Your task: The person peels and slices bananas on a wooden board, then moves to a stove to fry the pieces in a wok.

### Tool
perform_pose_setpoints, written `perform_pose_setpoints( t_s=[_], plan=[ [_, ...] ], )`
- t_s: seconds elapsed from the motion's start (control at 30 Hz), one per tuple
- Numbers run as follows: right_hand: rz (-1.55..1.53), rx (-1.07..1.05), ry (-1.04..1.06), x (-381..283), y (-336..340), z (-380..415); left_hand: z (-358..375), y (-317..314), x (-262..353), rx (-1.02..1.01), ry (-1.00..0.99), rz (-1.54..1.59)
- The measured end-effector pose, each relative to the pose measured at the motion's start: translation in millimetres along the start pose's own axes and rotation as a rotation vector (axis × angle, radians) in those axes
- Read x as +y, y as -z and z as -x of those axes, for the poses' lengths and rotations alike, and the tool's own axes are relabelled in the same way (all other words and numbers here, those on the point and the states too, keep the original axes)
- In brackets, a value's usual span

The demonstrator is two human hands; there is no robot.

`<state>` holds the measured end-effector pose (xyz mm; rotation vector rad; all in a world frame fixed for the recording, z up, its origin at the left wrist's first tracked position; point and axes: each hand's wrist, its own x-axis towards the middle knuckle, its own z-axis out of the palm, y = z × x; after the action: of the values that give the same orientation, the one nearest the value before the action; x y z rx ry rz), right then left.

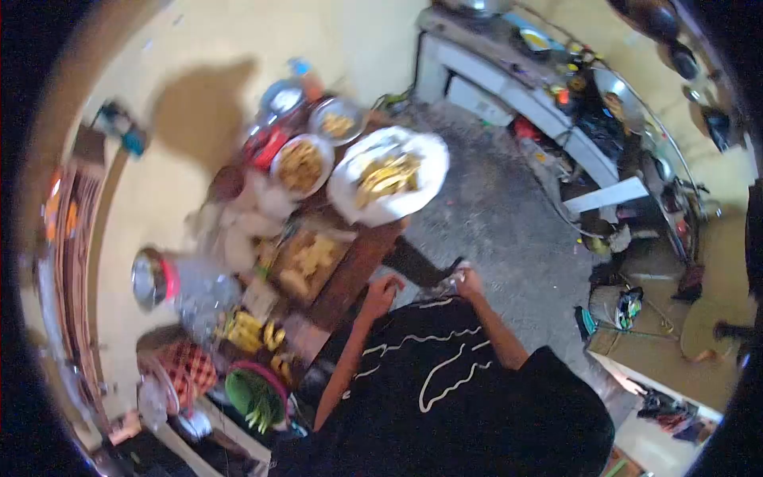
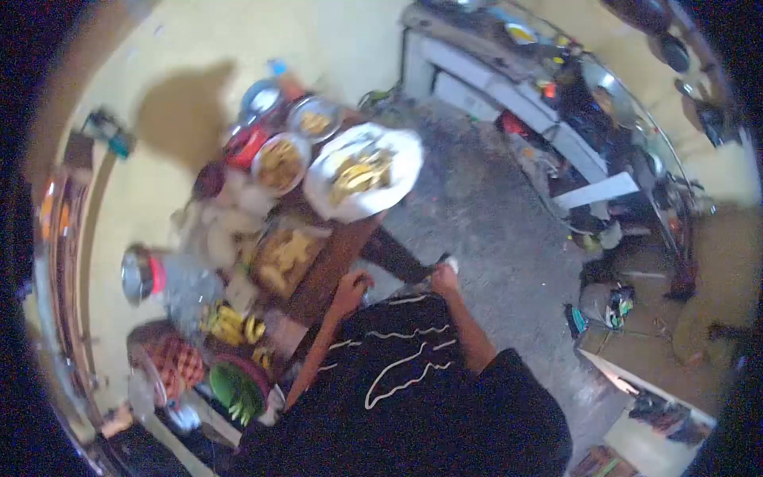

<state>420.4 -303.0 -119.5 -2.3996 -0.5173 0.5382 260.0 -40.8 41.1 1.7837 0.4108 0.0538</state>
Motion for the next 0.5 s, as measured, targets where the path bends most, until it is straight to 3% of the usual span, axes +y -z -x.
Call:
perform_pose_setpoints(
  t_s=[0.03, 0.1, 0.17, 0.23, 0.33, 0.4, 0.5],
  plan=[
    [0.070, -0.006, -0.224, 33.2, 9.1, 9.8, -16.0, -16.1, 5.9, -0.097, 0.045, 0.032],
    [0.382, -0.352, -0.218, 136.2, 16.5, 12.5, -45.9, -50.3, 27.0, -0.108, 0.142, 0.112],
    [0.352, -0.274, -0.247, 266.2, -6.4, 30.1, -87.7, -86.0, 40.7, -0.062, 0.150, 0.166],
    [0.287, -0.195, -0.532, 242.8, 72.6, 62.1, -124.3, -123.3, 37.1, 0.029, 0.082, 0.212],
    [-0.283, 0.035, -0.834, 292.7, 124.1, 100.4, -185.5, -161.1, 60.9, 0.008, 0.114, 0.270],
    [-0.330, 0.114, -0.795, 341.8, 132.3, 116.5, -216.9, -183.4, 86.2, 0.037, 0.079, 0.202],
    [-0.100, 0.040, -0.594, 381.5, 160.0, 105.9, -257.4, -208.0, 130.0, 0.039, 0.039, 0.223]
  ],
)
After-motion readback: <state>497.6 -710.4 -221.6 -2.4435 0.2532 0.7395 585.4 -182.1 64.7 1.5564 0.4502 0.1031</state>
